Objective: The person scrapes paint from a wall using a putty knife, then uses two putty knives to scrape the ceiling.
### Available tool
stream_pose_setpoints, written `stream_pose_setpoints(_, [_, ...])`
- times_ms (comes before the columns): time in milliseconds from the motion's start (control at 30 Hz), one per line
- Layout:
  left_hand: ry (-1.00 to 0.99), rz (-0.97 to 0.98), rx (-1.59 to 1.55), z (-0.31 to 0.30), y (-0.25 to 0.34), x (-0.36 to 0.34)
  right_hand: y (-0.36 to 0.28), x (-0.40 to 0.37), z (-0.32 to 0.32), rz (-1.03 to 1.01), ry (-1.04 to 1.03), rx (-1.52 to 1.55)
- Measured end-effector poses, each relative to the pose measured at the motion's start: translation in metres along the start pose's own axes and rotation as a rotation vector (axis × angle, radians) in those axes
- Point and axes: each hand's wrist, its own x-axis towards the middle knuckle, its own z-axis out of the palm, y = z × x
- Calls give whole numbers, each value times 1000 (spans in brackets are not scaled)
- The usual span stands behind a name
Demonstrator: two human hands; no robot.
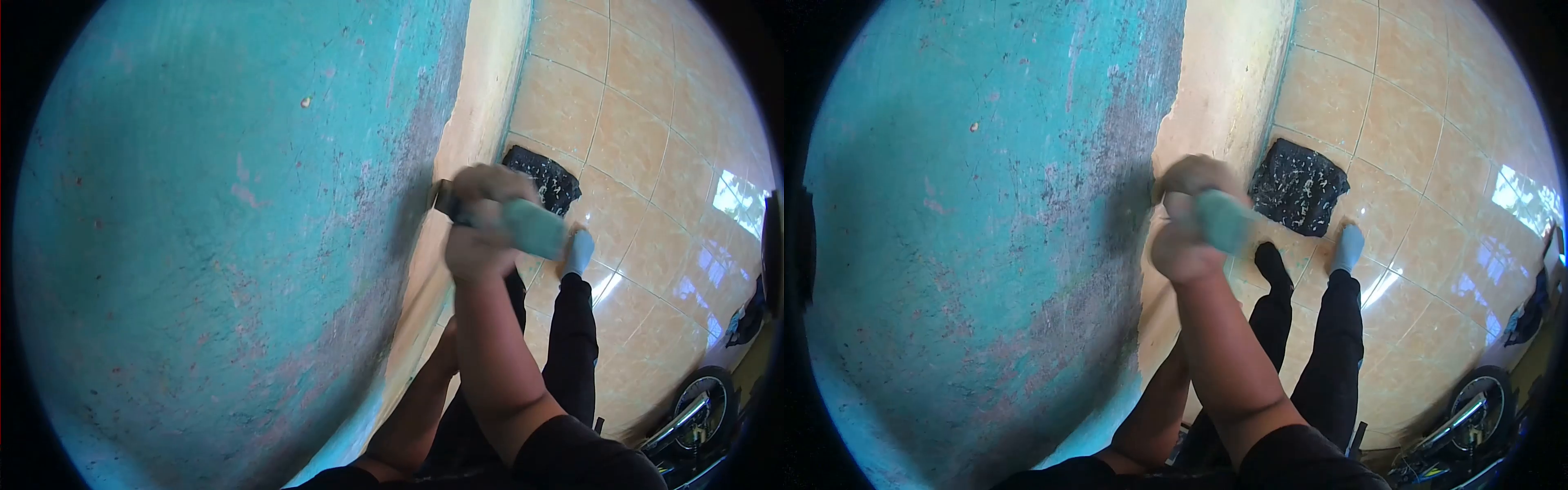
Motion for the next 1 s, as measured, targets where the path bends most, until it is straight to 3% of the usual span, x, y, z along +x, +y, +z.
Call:
stream_pose_setpoints(67, [2,2,-12,-2,-2,3,-17,6,-10,63,64,455])
stream_pose_setpoints(100, [7,-2,-15,-3,-3,3,-33,10,-10,2,43,592])
stream_pose_setpoints(167, [6,-2,-15,-3,0,1,-18,-9,-2,69,115,240])
stream_pose_setpoints(233, [4,-1,-5,0,2,0,11,-23,10,48,-72,4])
stream_pose_setpoints(333, [-8,-6,6,-2,3,1,-4,-5,-3,127,165,301])
stream_pose_setpoints(367, [-4,-3,-8,-3,3,2,-14,4,-10,-20,118,456])
stream_pose_setpoints(400, [1,-7,-11,-4,0,2,-34,12,-8,-20,126,506])
stream_pose_setpoints(433, [2,-13,-10,-5,0,2,-30,12,-12,-95,-41,540])
stream_pose_setpoints(500, [1,-13,-3,-6,1,3,-4,0,-3,-155,-98,187])
stream_pose_setpoints(600, [-5,-8,6,-3,2,4,14,-12,-15,72,-90,56])
stream_pose_setpoints(667, [-2,-8,-9,-5,0,8,3,-2,-25,-20,-9,452])
stream_pose_setpoints(733, [1,-13,-14,-7,-3,8,-15,-3,-22,41,-28,382])
stream_pose_setpoints(767, [0,-13,-15,-7,-3,8,-10,-17,-13,118,12,116])
stream_pose_setpoints(867, [-7,-12,-4,-4,2,6,10,-12,7,106,-203,-82])
stream_pose_setpoints(1000, [6,-35,-16,-14,-8,10,-21,27,-16,-80,50,477])
